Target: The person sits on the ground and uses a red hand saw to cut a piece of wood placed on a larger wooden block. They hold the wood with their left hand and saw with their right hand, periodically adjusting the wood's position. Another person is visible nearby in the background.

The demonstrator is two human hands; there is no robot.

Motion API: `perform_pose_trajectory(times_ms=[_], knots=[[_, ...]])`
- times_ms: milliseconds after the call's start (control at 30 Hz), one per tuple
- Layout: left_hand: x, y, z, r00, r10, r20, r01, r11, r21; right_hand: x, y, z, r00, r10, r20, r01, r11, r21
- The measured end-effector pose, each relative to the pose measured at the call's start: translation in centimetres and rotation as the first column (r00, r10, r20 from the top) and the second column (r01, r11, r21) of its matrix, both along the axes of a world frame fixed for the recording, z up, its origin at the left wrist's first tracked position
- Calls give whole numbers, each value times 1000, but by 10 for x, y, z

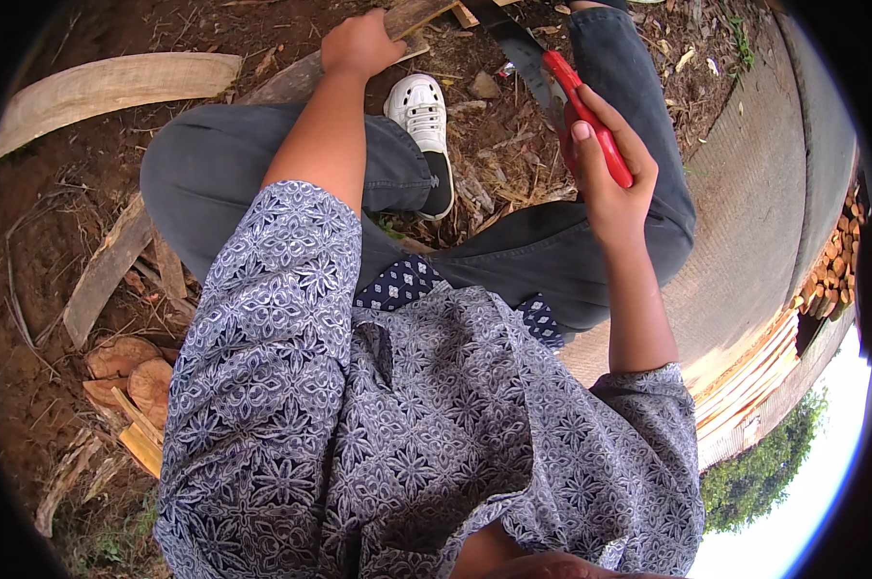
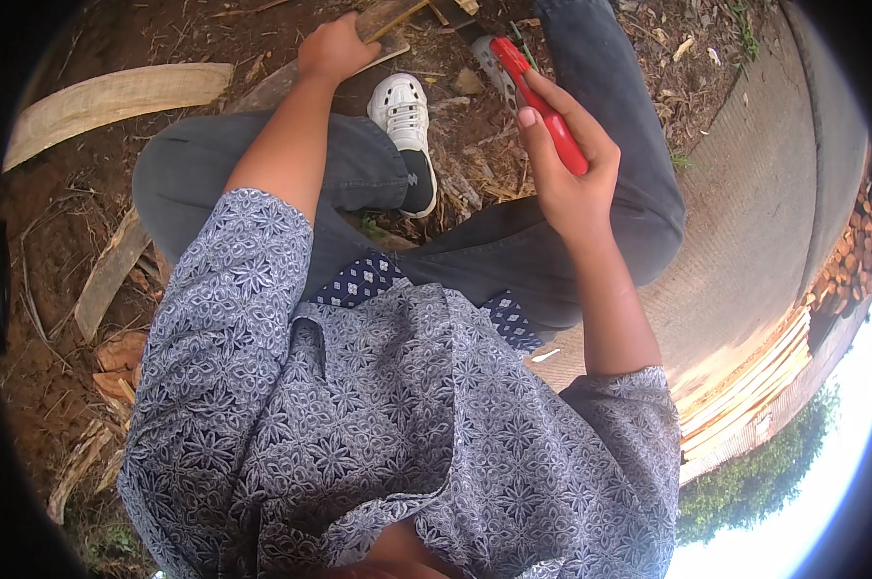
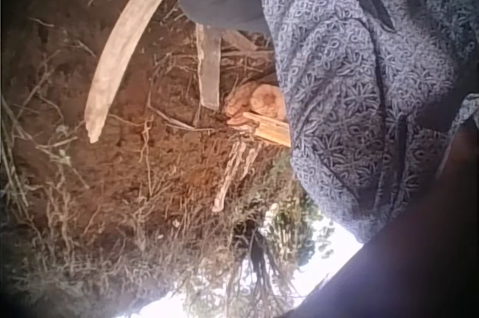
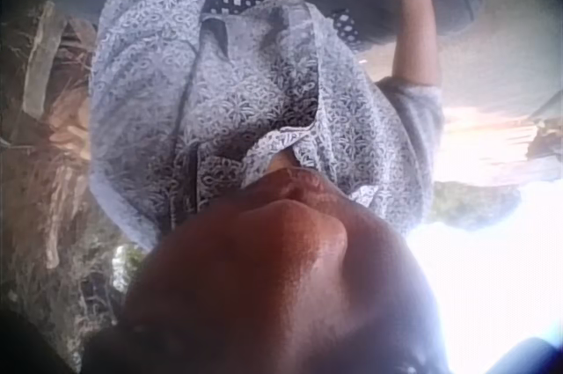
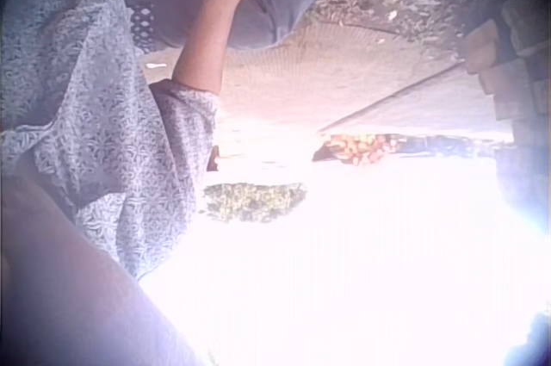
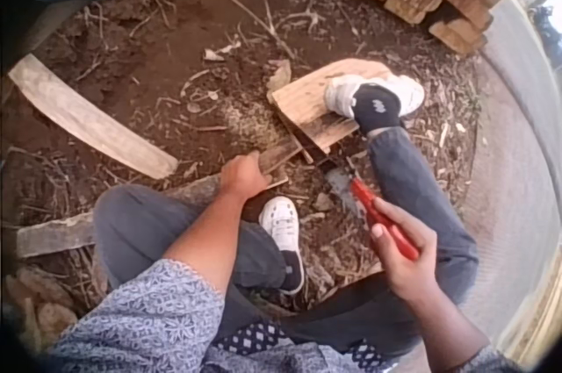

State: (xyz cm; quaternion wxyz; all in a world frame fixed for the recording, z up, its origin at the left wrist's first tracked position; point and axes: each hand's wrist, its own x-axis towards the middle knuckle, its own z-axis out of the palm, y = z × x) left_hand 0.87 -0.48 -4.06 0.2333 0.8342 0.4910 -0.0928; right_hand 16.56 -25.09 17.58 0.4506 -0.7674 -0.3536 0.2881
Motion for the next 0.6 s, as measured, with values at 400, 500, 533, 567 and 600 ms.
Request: perform_pose_trajectory(times_ms=[400, 500, 533, 567, 600], knots=[[2, 2, 46, 997, 63, 32, -58, 988, -140, -3, -18, 31, 1000, 25, 12, -25, 999, -41], [8, -6, 44, 998, 55, 23, -50, 984, -172, -8, 9, 13, 999, 38, 38, -36, 998, -44], [8, -8, 41, 998, 47, 32, -41, 982, -187, -9, 20, 0, 999, 40, 35, -38, 998, -51], [4, 3, 43, 998, 60, 33, -53, 983, -174, -7, 42, -16, 998, 62, 26, -61, 998, -31], [3, 5, 44, 997, 60, 38, -53, 982, -180, -7, 51, -26, 997, 72, 21, -71, 997, -30]])
